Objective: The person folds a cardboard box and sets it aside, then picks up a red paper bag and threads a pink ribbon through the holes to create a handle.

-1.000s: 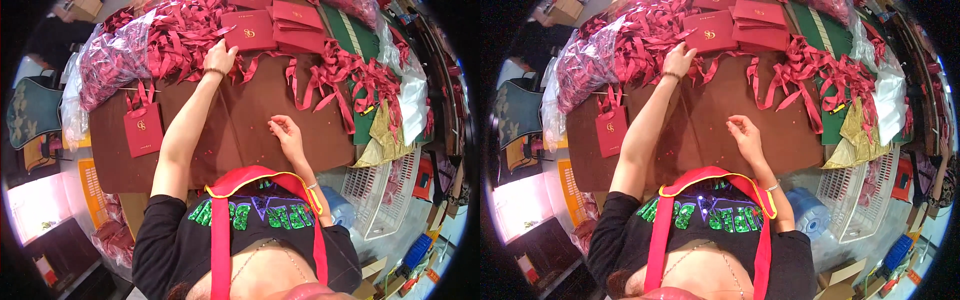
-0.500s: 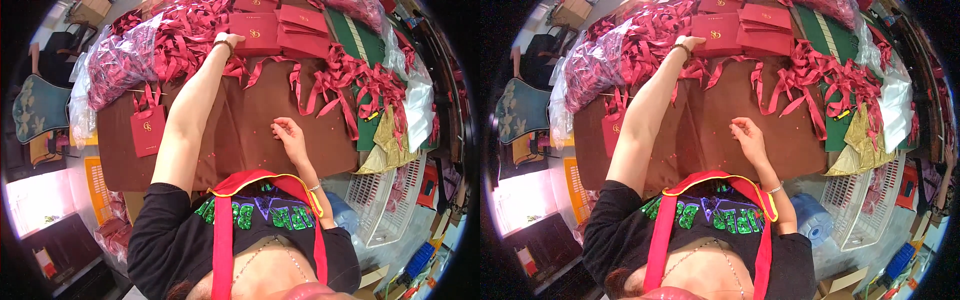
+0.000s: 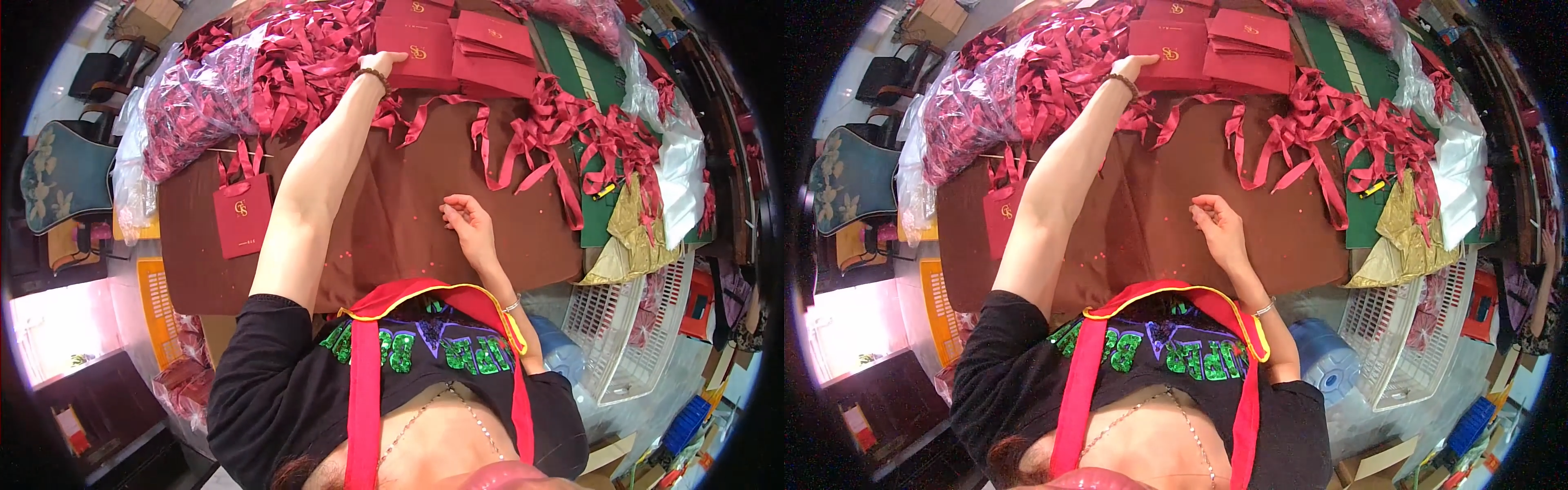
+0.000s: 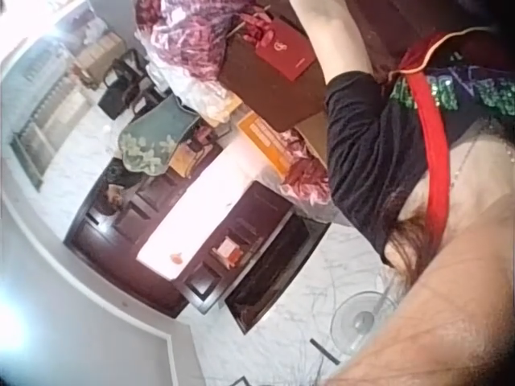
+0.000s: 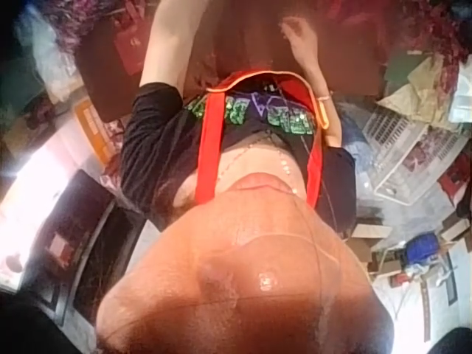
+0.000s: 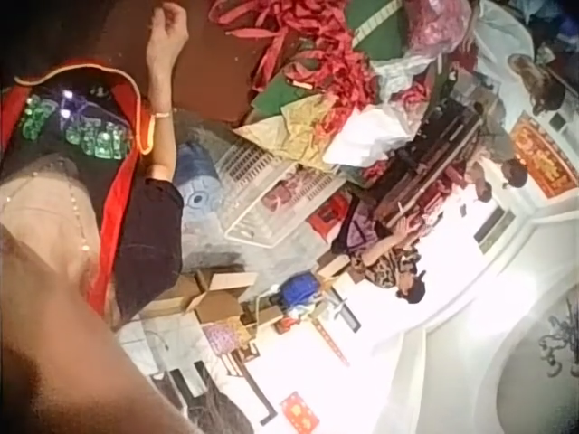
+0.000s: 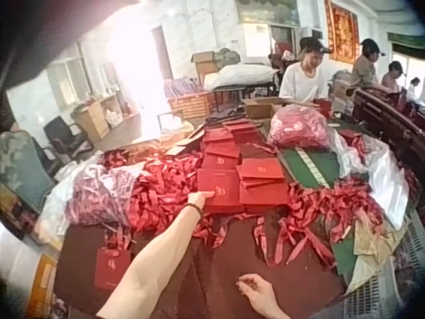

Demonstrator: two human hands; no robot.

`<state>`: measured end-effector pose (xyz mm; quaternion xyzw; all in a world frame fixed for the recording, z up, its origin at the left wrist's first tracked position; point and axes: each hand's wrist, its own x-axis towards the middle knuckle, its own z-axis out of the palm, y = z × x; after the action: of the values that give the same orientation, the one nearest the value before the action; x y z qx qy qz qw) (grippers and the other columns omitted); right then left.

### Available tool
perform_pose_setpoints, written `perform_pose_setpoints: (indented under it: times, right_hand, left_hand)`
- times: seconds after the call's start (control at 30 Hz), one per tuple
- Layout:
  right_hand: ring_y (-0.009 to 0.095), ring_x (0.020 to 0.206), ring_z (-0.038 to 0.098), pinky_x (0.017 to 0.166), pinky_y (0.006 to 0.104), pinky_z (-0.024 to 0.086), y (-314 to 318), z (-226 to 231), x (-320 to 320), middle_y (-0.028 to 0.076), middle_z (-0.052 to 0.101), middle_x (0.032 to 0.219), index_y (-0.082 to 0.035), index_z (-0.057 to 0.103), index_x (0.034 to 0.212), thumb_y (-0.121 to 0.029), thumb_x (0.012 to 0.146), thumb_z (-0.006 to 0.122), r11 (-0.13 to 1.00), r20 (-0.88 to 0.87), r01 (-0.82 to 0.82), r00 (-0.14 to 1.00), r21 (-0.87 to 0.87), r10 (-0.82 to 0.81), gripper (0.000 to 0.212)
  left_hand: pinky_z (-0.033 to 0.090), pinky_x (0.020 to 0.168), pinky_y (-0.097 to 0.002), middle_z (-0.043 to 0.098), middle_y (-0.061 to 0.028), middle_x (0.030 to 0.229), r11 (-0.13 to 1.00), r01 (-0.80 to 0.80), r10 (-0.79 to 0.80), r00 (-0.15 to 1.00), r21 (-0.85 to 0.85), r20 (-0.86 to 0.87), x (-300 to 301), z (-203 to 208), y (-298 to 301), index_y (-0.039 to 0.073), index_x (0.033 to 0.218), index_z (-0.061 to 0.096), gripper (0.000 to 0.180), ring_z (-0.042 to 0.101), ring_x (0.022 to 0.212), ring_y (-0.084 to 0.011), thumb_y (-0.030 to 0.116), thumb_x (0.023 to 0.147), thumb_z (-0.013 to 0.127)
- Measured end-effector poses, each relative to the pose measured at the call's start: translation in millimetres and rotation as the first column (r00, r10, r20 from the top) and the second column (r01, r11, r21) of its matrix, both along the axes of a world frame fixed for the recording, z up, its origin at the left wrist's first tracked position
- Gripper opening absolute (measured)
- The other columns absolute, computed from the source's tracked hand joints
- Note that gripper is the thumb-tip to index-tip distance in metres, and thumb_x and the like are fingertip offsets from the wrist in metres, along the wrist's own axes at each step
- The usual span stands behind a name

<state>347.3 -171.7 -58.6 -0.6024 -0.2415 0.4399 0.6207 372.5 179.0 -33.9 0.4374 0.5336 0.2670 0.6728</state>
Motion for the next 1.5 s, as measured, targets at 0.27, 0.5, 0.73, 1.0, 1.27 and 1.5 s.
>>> perform_pose_setpoints:
  times: [0.27, 0.5, 0.73, 1.0, 1.27, 1.5]
  right_hand:
    - [0.009, 0.082, 0.057, 0.071, 0.0215, 0.047, -2.8, 0.5, -1.7, 0.005, 0.062, 0.094, -0.002, 0.056, 0.105, -0.011, 0.088, 0.058, 0.999, -0.030, 0.024, 0.999, 0.031, -0.023, 0.019]
    - [0.015, 0.096, 0.055, 0.078, 0.0268, 0.048, 1.7, 25.7, 13.3, 0.010, 0.053, 0.115, -0.008, 0.036, 0.130, -0.015, 0.088, 0.057, 0.997, -0.056, 0.028, 0.998, 0.067, -0.024, 0.047]
    - [0.021, 0.117, 0.044, 0.095, 0.0339, 0.040, 4.0, 29.5, 3.7, 0.013, 0.043, 0.127, -0.015, 0.018, 0.142, -0.008, 0.082, 0.063, 0.949, -0.066, -0.182, 0.976, 0.257, 0.205, 0.075]
    - [0.023, 0.125, 0.037, 0.105, 0.0334, 0.028, -36.9, 23.6, -15.3, 0.017, 0.040, 0.133, 0.004, 0.028, 0.134, -0.004, 0.079, 0.065, 0.998, 0.101, 0.044, 0.994, -0.049, -0.039, 0.067]
    - [0.026, 0.104, 0.056, 0.090, 0.0374, 0.042, -54.2, 52.2, -12.0, 0.016, 0.055, 0.116, -0.009, 0.023, 0.139, -0.031, 0.081, 0.065, 0.884, 0.479, 0.013, 0.844, -0.467, 0.240, 0.075]
    - [0.025, 0.086, 0.059, 0.075, 0.0347, 0.047, -45.1, 68.0, -1.7, 0.011, 0.060, 0.094, -0.006, 0.056, 0.115, -0.029, 0.078, 0.069, 0.934, 0.878, 0.236, 0.458, -0.269, 0.137, 0.045]
  left_hand:
    - [0.053, 0.078, -0.0364, 0.055, -0.0165, 0.109, 0.814, 0.048, -0.080, 0.996, 0.579, 0.030, -58.3, 67.2, 4.1, -0.001, 0.126, 0.028, 0.084, 0.059, 0.092, -0.0256, -0.007, 0.058, 0.077]
    - [0.041, 0.095, -0.0327, 0.040, -0.0102, 0.133, 0.326, 0.796, -0.856, 0.477, 0.510, -0.198, -150.4, 139.5, -16.6, 0.006, 0.139, 0.028, 0.085, 0.050, 0.112, -0.0193, 0.002, 0.066, 0.073]
    - [0.044, 0.087, -0.0332, 0.047, -0.0119, 0.126, -0.492, 0.869, -0.823, -0.439, 0.064, -0.362, -84.6, 81.4, -113.8, 0.005, 0.128, 0.039, 0.078, 0.051, 0.107, -0.0203, 0.012, 0.062, 0.078]
    - [0.049, 0.075, -0.0374, 0.066, -0.0090, 0.090, 0.330, 0.680, -0.551, 0.702, 0.655, -0.451, -33.6, 6.6, -74.5, 0.005, 0.119, 0.050, 0.049, 0.062, 0.077, -0.0249, 0.023, 0.077, 0.068]
    - [0.040, 0.081, -0.0429, 0.064, -0.0072, 0.091, -0.108, 0.769, -0.124, 0.618, 0.630, -0.776, -85.9, 47.8, -95.1, 0.017, 0.106, 0.062, 0.032, 0.057, 0.094, -0.0256, 0.011, 0.076, 0.053]
    - [0.043, 0.079, -0.0385, 0.057, -0.0076, 0.089, -0.333, 0.904, -0.019, 0.279, 0.269, -0.960, -230.4, 72.4, -90.2, 0.012, 0.099, 0.062, 0.030, 0.053, 0.090, -0.0267, 0.003, 0.071, 0.053]
